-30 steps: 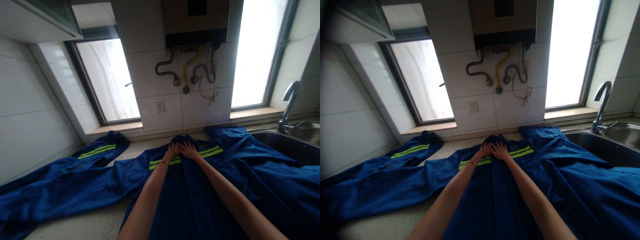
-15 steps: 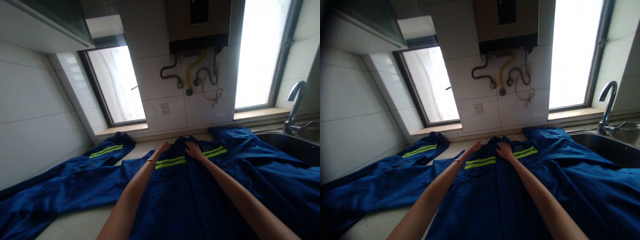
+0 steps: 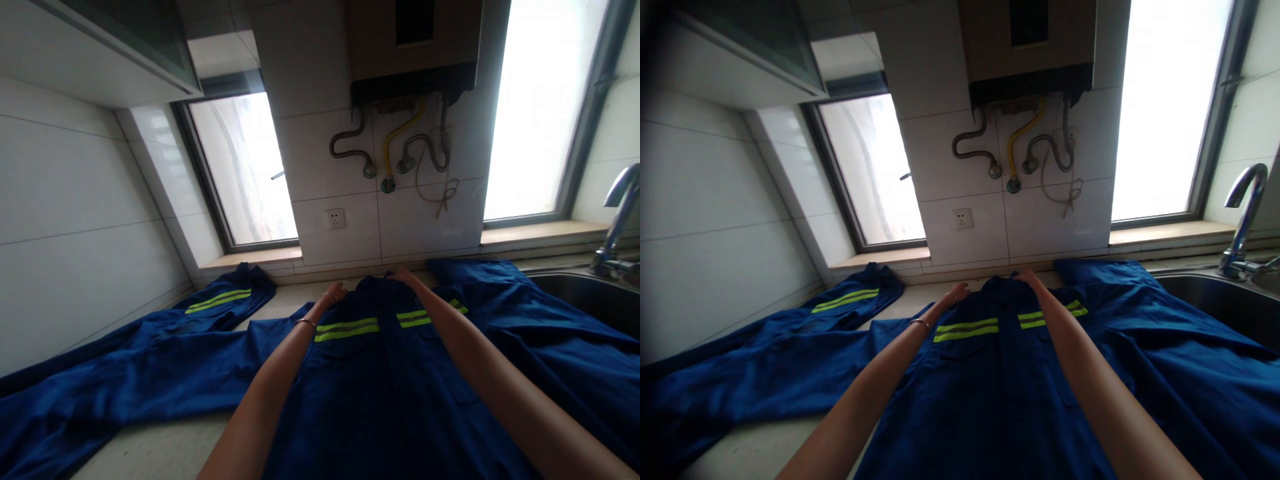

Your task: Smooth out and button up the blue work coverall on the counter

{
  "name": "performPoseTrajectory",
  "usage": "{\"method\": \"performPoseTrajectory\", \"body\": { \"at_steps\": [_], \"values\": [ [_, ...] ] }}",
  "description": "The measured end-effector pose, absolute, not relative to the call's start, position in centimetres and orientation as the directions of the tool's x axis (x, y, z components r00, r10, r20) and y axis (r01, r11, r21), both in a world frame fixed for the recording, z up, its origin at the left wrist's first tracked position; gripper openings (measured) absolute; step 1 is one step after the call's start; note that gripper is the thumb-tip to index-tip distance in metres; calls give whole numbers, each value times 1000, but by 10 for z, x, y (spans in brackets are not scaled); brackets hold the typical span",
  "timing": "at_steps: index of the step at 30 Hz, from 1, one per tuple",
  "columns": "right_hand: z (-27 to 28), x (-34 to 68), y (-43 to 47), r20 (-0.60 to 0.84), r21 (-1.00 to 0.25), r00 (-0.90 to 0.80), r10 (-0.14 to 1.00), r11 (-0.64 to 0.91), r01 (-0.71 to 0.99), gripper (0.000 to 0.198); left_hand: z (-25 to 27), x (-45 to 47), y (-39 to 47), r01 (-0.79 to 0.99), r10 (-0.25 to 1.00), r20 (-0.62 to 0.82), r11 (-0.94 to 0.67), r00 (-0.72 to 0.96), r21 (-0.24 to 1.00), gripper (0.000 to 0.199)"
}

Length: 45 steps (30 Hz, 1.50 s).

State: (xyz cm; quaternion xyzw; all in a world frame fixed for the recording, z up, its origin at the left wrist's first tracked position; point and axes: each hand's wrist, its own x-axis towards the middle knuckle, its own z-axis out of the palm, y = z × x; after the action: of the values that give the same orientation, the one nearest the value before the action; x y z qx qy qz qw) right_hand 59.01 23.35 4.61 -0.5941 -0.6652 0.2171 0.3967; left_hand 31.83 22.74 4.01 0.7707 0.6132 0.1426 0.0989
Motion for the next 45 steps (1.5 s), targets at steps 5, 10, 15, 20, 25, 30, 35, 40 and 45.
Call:
{"method": "performPoseTrajectory", "body": {
  "at_steps": [5,10,15,20,25,30,35,40,45],
  "values": [
    [64,597,236,171,-825,-58,984,175,537,17,46,332,245,852,967,130,-255,220,456,46],
    [83,613,240,-1,-935,-267,964,94,342,24,52,352,266,763,946,156,-322,284,560,63],
    [91,628,245,-15,-919,-342,940,122,375,31,57,359,277,728,933,182,-356,310,586,36],
    [85,628,254,131,-776,-84,988,155,612,33,60,370,280,811,960,244,-252,139,528,34],
    [51,593,234,347,-579,100,933,129,805,62,51,408,261,888,952,306,-118,-27,445,53],
    [-8,545,196,214,-157,-116,970,151,976,72,27,427,233,953,972,223,-131,70,272,53],
    [-42,532,178,48,-85,-178,983,182,980,68,1,427,193,968,982,44,-189,184,163,45],
    [-35,535,173,54,-84,-226,973,230,969,66,3,423,155,961,963,0,-267,268,74,55],
    [-5,567,144,131,-214,-191,973,215,953,73,27,341,140,967,965,-56,-254,255,14,68]
  ]
}}
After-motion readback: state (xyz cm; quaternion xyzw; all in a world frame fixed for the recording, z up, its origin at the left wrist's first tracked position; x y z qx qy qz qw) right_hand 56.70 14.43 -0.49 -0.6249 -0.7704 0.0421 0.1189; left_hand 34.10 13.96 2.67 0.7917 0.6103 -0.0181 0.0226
